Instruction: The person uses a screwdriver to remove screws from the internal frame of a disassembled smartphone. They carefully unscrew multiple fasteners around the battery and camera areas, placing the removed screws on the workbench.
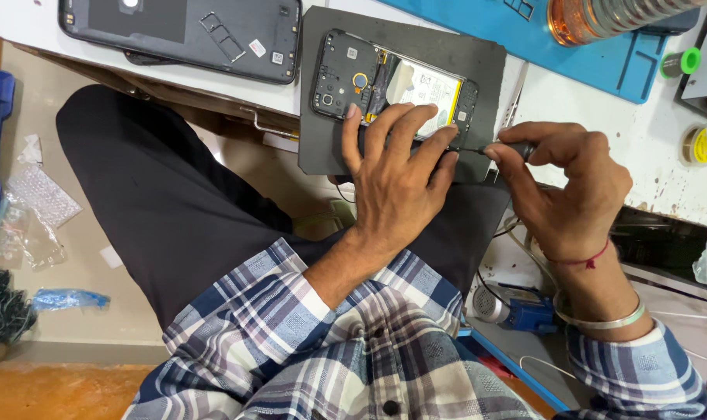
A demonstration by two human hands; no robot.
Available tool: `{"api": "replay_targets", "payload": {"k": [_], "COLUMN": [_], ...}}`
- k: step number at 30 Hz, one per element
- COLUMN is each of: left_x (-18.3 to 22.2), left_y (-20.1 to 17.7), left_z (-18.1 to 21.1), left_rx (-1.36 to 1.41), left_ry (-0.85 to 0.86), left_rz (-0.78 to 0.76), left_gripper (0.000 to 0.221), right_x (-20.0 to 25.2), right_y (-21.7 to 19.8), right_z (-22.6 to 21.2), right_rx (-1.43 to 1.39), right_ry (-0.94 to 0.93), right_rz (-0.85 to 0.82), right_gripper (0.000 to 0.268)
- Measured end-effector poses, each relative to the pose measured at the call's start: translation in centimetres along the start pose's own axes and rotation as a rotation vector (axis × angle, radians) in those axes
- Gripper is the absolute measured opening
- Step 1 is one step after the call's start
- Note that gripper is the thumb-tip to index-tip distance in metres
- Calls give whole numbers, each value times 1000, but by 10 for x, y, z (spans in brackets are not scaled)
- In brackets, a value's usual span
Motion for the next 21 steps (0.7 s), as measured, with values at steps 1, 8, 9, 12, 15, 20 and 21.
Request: {"api": "replay_targets", "payload": {"k": [1,8,9,12,15,20,21], "left_x": [0,0,0,-1,-1,-1,-1], "left_y": [0,0,0,0,1,1,1], "left_z": [0,0,0,1,1,1,2], "left_rx": [1,1,0,1,-1,-1,0], "left_ry": [-1,-4,-1,-3,-10,-4,-4], "left_rz": [-1,-3,1,0,1,13,12], "left_gripper": [29,28,28,28,28,27,27], "right_x": [-1,-10,-10,-11,-12,-15,-17], "right_y": [-1,-18,-18,-16,-17,-19,-18], "right_z": [-2,4,7,17,19,13,11], "right_rx": [12,107,121,326,199,148,182], "right_ry": [-17,24,38,144,139,106,84], "right_rz": [-36,-262,-294,-252,-276,-276,-266], "right_gripper": [42,38,37,39,38,43,46]}}
Point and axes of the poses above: each hand's wrist, its own x-axis away from the middle knuckle, its own y-axis out of the palm, z = x × y, the point moved 2 cm from there along -x, towards the middle knuckle, and after that the axes turned 8 degrees about -x, right-handed, at the moved point
